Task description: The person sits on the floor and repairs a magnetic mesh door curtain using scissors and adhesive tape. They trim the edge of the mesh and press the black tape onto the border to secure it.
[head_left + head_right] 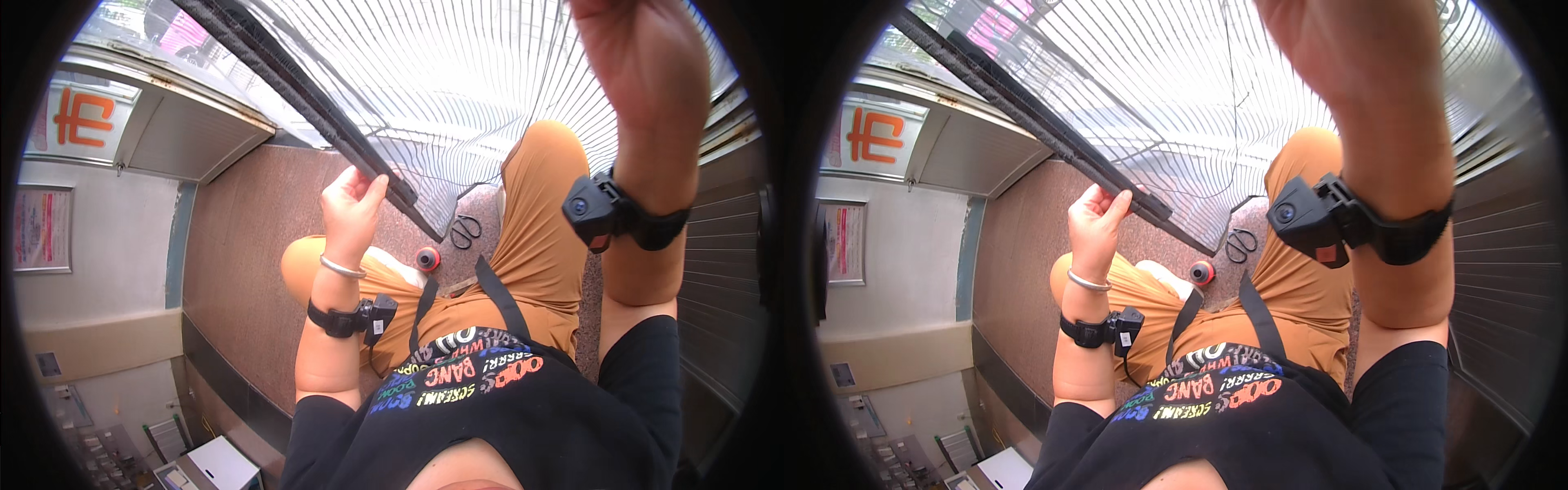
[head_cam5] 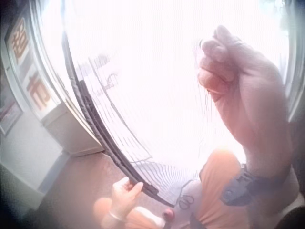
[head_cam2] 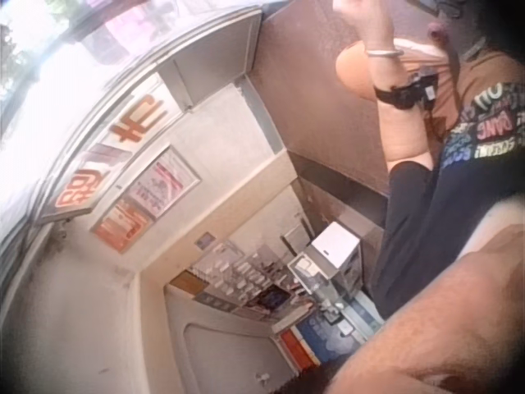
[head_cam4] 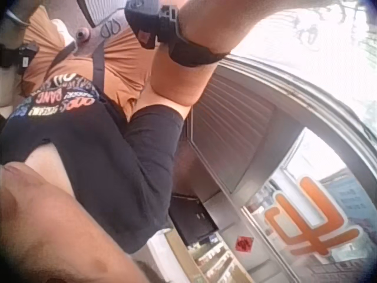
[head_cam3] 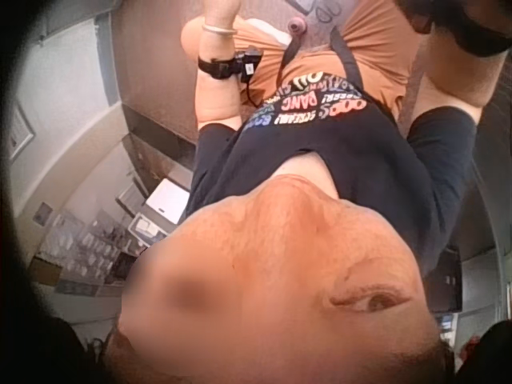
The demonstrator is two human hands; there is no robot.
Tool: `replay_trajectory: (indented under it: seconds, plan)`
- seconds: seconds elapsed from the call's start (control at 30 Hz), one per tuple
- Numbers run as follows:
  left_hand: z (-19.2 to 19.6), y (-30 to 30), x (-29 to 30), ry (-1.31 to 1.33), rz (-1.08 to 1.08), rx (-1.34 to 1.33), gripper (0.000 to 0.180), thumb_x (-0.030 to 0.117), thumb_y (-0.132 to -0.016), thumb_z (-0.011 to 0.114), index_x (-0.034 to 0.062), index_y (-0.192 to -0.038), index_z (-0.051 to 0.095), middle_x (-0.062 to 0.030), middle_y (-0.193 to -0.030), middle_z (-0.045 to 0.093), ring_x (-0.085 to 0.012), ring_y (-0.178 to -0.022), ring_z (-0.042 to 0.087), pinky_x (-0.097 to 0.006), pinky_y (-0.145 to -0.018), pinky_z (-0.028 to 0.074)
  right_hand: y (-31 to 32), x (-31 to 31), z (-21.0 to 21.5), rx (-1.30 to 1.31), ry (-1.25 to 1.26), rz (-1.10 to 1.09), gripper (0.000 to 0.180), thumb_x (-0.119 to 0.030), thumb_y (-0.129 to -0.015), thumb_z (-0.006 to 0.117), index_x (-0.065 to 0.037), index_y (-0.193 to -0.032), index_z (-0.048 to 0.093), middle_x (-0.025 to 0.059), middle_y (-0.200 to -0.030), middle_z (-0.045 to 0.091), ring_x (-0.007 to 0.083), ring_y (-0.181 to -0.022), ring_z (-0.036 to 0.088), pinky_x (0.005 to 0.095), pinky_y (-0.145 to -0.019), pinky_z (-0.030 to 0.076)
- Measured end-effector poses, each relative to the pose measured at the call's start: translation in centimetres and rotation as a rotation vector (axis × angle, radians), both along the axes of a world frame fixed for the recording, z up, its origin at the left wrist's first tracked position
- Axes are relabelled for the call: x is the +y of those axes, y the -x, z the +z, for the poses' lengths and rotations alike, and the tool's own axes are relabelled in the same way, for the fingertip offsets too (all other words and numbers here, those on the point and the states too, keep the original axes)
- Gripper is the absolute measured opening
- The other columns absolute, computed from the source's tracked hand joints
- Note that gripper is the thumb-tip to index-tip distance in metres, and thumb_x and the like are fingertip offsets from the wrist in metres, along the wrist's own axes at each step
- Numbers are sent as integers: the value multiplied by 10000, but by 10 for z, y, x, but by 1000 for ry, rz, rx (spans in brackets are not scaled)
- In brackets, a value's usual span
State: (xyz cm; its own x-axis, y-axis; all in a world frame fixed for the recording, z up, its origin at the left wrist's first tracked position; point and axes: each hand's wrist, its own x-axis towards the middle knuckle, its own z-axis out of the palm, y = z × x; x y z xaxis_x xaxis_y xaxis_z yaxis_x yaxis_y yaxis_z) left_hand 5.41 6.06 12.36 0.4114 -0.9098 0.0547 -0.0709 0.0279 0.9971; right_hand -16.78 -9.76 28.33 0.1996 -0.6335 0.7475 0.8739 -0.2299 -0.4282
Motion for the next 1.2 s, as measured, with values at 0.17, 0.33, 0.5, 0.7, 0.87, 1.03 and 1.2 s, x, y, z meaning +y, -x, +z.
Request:
replay_trajectory:
  seconds: [0.17,0.33,0.5,0.7,0.87,1.03,1.2]
  plan:
    - [7,7,-4,15,5,74,192,-42,-832,567,-59,-1023,571,-87,-929,642,-102,-820,595,-214,-736,470,-2,0,-14,145,-201,120,168,-139,-958,367,-16,-984,478,26,-764,479,91,-639,415,205,-595,382]
    - [11,6,-5,39,1,27,190,-3,-841,577,-21,-1030,559,-104,-949,648,-129,-845,616,-237,-743,495,-4,27,-9,249,-424,133,158,-81,-935,407,4,-1046,480,52,-785,505,102,-663,464,207,-636,420]
    - [18,7,-8,92,67,21,146,2,-837,590,-30,-979,586,-46,-889,628,-82,-795,563,-210,-728,446,-8,27,-57,457,-276,81,231,-101,-900,511,2,-1106,522,167,-1036,553,120,-763,579,224,-738,479]
    - [16,1,-9,101,47,-42,133,80,-863,592,-4,-966,600,-40,-895,637,-91,-772,602,-219,-682,504,-21,62,-118,610,-526,439,190,-79,-869,566,37,-1018,583,220,-1183,542,153,-882,625,232,-804,504]
    - [25,7,-8,31,101,-31,107,81,-864,599,-23,-888,602,-30,-802,613,-71,-704,549,-218,-633,470,-44,94,-155,630,-817,565,160,-98,-862,590,24,-965,582,131,-972,616,168,-898,625,241,-799,506]
    - [28,7,-7,27,54,-37,124,100,-880,573,-5,-935,609,-53,-874,643,-100,-754,619,-231,-657,526,-62,100,-175,758,-671,397,155,-153,-867,604,-30,-961,587,4,-695,598,47,-576,537,159,-501,394]
    - [28,9,-7,53,49,-14,122,96,-882,571,-6,-939,604,-59,-865,641,-106,-749,620,-240,-657,536,-70,100,-174,793,-649,316,142,-161,-864,609,-40,-935,593,-1,-698,594,38,-571,521,150,-498,382]
